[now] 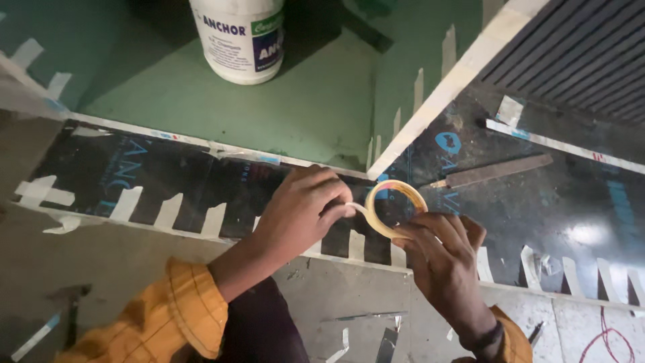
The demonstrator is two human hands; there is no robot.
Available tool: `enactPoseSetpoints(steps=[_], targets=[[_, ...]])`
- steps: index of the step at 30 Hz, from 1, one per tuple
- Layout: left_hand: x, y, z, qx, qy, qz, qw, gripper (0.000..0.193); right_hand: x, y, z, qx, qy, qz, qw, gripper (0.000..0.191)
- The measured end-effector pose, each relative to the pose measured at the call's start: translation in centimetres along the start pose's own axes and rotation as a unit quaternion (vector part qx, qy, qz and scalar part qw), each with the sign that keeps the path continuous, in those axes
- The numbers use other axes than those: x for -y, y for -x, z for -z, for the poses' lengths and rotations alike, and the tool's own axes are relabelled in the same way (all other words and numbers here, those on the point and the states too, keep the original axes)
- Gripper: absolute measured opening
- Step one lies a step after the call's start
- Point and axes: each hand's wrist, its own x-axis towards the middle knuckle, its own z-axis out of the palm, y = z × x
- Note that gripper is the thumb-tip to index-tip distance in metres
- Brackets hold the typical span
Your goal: The person applies masking tape along the edges of a black laminated panel, tearing pieces from a tape roll by hand and pressing them onto the panel edges. They peel off small tape tabs and work around the panel while seated on the floor.
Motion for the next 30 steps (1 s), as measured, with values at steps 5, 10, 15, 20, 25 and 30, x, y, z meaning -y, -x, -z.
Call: enactPoseSetpoints(steps=[5, 10, 15, 20, 25, 30], targets=[[1.1, -0.2, -1.2, -0.005, -0.044, -0.022, 0.999, 0.012, 0.0, -0.3, -0.2, 0.007, 0.052, -0.032, 0.998, 0.022], [1.8, -1.8, -2.6, -0.017, -0.140, 0.009, 0.990, 0.017, -2.1, -2.2, -1.4, 0.007, 0.119, -0.019, 0.993, 0.023], [2.3, -1.9, -3.5, -0.061, -0.172, 0.027, 0.983, 0.018, -4.1, -3.8, -2.9, -0.018, 0.114, 0.032, 0.993, 0.020], [2.4, -1.8, -3.9, -0.075, -0.202, 0.073, 0.974, 0.018, -4.9, -4.5, -3.8, 0.003, 0.093, 0.040, 0.995, 0.018], [2.2, -2.0, -3.9, -0.086, -0.205, 0.078, 0.972, 0.019, -5.0, -5.1, -3.9, 0.001, 0.088, 0.059, 0.994, 0.019], [2.5, -1.5, -3.1, -0.052, -0.168, 0.063, 0.982, 0.014, -4.8, -5.1, -3.9, -0.005, 0.088, 0.061, 0.994, 0.018]])
